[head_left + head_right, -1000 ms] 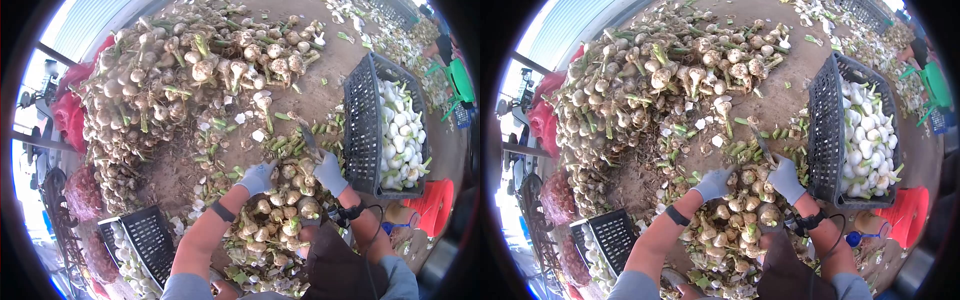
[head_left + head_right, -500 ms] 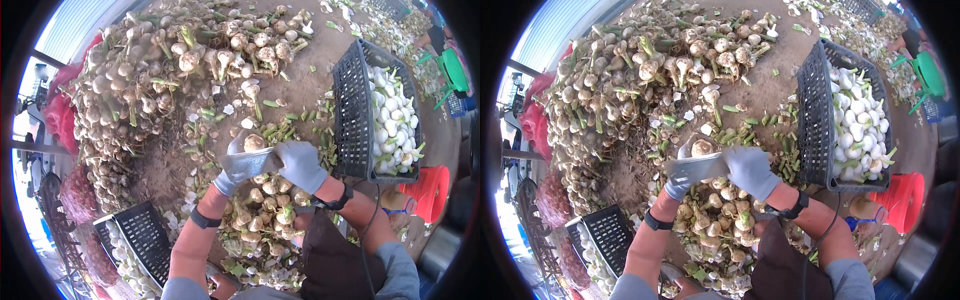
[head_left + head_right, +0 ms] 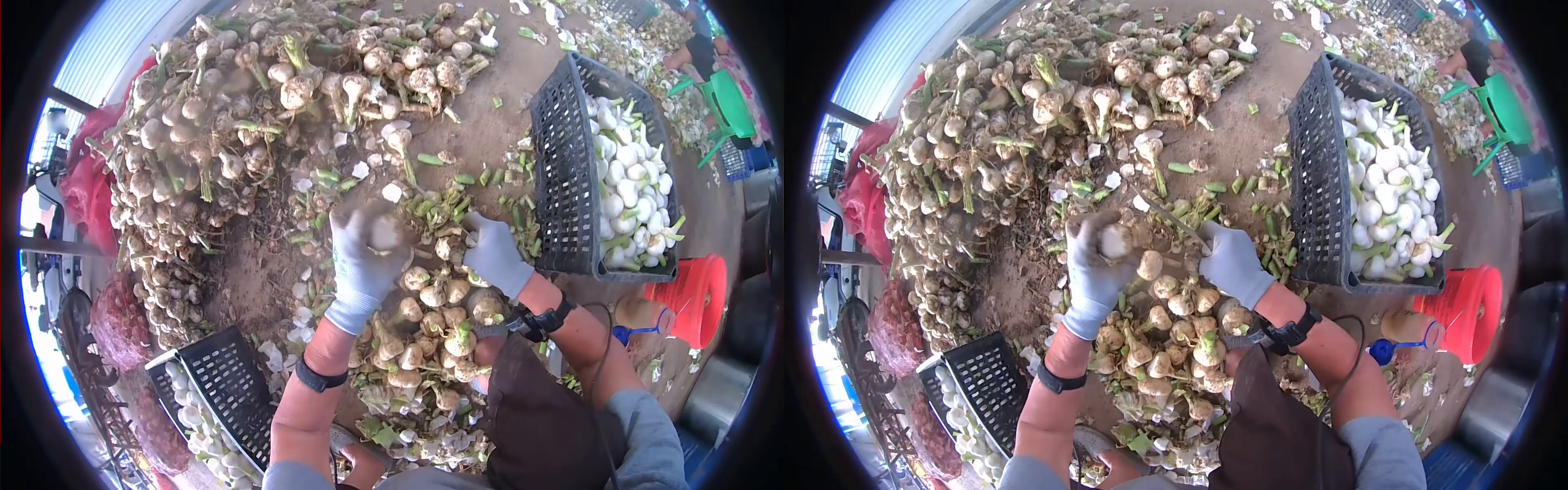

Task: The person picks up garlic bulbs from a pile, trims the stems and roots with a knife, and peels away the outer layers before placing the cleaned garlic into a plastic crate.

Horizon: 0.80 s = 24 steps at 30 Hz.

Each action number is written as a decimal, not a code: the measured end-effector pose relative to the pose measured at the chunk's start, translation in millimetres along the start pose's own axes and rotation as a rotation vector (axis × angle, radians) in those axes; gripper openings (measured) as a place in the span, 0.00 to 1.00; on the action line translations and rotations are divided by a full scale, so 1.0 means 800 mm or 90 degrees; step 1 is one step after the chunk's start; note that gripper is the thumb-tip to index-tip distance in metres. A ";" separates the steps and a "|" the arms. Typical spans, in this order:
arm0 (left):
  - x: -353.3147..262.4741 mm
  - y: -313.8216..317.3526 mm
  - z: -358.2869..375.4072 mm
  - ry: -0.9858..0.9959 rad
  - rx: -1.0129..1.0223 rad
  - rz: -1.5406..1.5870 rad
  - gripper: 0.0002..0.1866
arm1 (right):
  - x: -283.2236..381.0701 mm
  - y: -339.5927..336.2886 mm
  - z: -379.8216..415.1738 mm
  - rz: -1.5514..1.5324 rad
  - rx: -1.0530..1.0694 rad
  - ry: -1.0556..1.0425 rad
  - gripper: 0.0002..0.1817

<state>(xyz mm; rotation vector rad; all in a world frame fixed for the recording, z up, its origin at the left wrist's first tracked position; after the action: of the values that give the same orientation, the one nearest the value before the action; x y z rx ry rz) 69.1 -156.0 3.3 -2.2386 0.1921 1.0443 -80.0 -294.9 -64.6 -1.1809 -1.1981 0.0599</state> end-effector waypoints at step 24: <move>0.158 0.163 -0.078 -0.433 0.102 0.593 0.40 | -0.069 -0.013 -0.060 -0.106 -0.030 0.136 0.13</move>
<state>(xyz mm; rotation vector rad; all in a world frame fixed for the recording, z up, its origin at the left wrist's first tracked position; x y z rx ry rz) 143.5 -278.9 -124.6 -1.4886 1.0221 2.0995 -74.5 -364.2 -89.1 -1.0957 -1.1085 -0.2158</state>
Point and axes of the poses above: each hand's wrist, its own z-axis away from the middle knuckle, its own y-axis out of the palm, x = y × z, the point moved 7 cm from there along -z, towards the middle knuckle, and after that the axes turned 7 degrees about -x, right-handed, at the moved point
